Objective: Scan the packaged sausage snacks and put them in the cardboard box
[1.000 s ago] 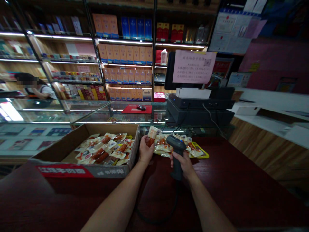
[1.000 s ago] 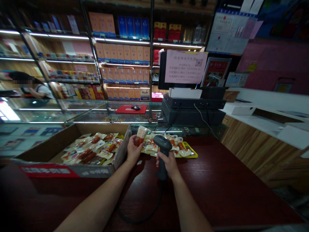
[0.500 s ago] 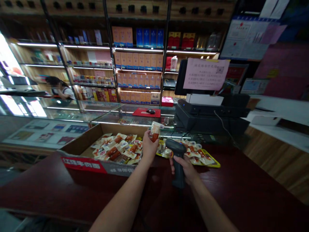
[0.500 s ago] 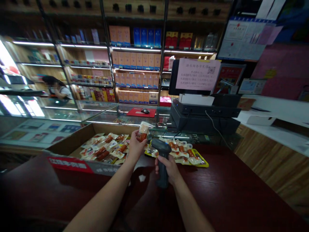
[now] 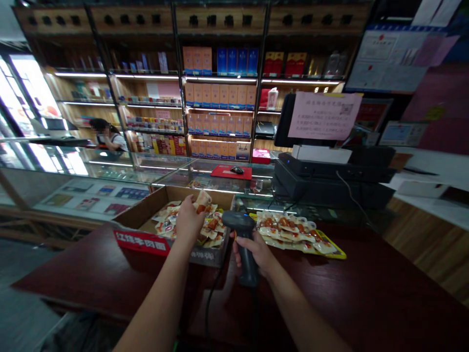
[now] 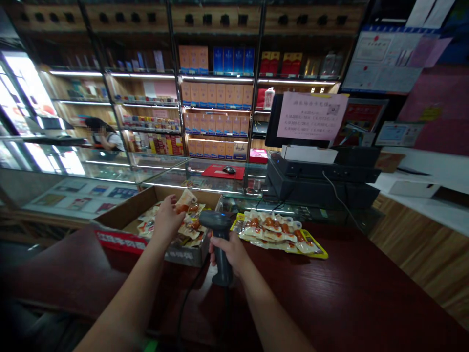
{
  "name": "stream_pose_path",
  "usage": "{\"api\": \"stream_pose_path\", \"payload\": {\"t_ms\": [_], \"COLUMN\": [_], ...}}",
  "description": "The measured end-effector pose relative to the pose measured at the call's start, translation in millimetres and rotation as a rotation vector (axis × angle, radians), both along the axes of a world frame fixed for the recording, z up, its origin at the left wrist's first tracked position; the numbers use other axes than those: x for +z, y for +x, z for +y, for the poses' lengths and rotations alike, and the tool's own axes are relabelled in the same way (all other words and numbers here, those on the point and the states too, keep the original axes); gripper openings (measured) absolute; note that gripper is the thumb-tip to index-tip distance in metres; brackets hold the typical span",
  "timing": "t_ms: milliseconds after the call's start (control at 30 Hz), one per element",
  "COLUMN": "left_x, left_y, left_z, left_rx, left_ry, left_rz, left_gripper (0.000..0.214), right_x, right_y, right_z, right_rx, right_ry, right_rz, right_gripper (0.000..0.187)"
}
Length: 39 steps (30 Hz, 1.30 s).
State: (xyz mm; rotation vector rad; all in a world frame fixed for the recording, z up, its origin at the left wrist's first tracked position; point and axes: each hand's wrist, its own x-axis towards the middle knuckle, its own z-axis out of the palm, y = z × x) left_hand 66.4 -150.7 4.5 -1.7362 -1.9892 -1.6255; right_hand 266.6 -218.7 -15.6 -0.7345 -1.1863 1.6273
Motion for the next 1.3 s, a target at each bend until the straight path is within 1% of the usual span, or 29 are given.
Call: {"api": "stream_pose_path", "payload": {"t_ms": [67,133,233,300,333,400,467,533,600,700,767,867,933,1000,1133,1200,1300], "left_x": [-0.1,2.7,9.1,10.2,8.9,2.3,-8.3,-20.4,-31.7,-46.7,-56.2,-69.7,-77.3,-83.6,-96.7,-105.8,-119.7], "left_y": [-3.5,0.4,17.1,34.4,44.7,67.9,92.7,116.4,136.3,156.0,162.2,162.6,159.0,154.6,150.6,151.4,153.0], "left_z": [-1.0,-3.7,-9.2,-11.9,-12.6,-11.8,-8.2,-1.6,7.6,24.4,35.3,48.1,54.3,59.5,68.1,70.7,71.7], "left_rx": [0.039,0.025,-0.083,-0.19,-0.255,-0.391,-0.502,-0.552,-0.521,-0.401,-0.339,-0.264,-0.228,-0.221,-0.303,-0.331,-0.317], "left_ry": [0.052,0.157,0.326,0.375,0.368,0.275,0.091,-0.123,-0.311,-0.532,-0.625,-0.692,-0.711,-0.711,-0.675,-0.592,-0.384], "left_rz": [0.039,0.026,-0.063,-0.147,-0.191,-0.258,-0.264,-0.197,-0.082,0.069,0.116,0.135,0.126,0.093,-0.057,-0.205,-0.513], "left_gripper": [0.05,0.044,0.032,0.027,0.025,0.023,0.022,0.023,0.024,0.025,0.026,0.031,0.035,0.035,0.021,0.02,0.019], "right_x": [-1.3,-2.6,-5.2,-7.4,-8.6,-11.3,-14.4,-18.5,-24.3,-36.0,-43.6,-50.0,-50.1,-48.3,-46.2,-46.5,-46.6], "right_y": [-5.5,-7.4,-2.7,6.0,12.0,27.0,45.0,64.5,83.3,105.5,114.2,118.2,117.0,115.1,112.9,112.4,111.5], "right_z": [0.0,0.0,0.6,1.5,2.0,2.9,3.5,4.2,5.1,6.7,7.0,5.5,3.8,2.4,1.7,1.9,1.5], "right_rx": [0.016,0.017,-0.007,-0.038,-0.061,-0.117,-0.202,-0.282,-0.349,-0.43,-0.459,-0.492,-0.497,-0.494,-0.482,-0.466,-0.449], "right_ry": [-0.004,-0.012,-0.021,-0.029,-0.033,-0.042,-0.036,-0.054,-0.05,-0.052,-0.057,-0.072,-0.086,-0.103,-0.132,-0.126,-0.114], "right_rz": [0.009,0.011,0.002,-0.012,-0.02,-0.038,-0.057,-0.086,-0.087,-0.063,-0.02,0.008,0.002,-0.009,-0.03,-0.036,-0.049], "right_gripper": [0.027,0.027,0.028,0.03,0.031,0.032,0.029,0.028,0.027,0.027,0.027,0.027,0.028,0.028,0.029,0.029,0.03]}}
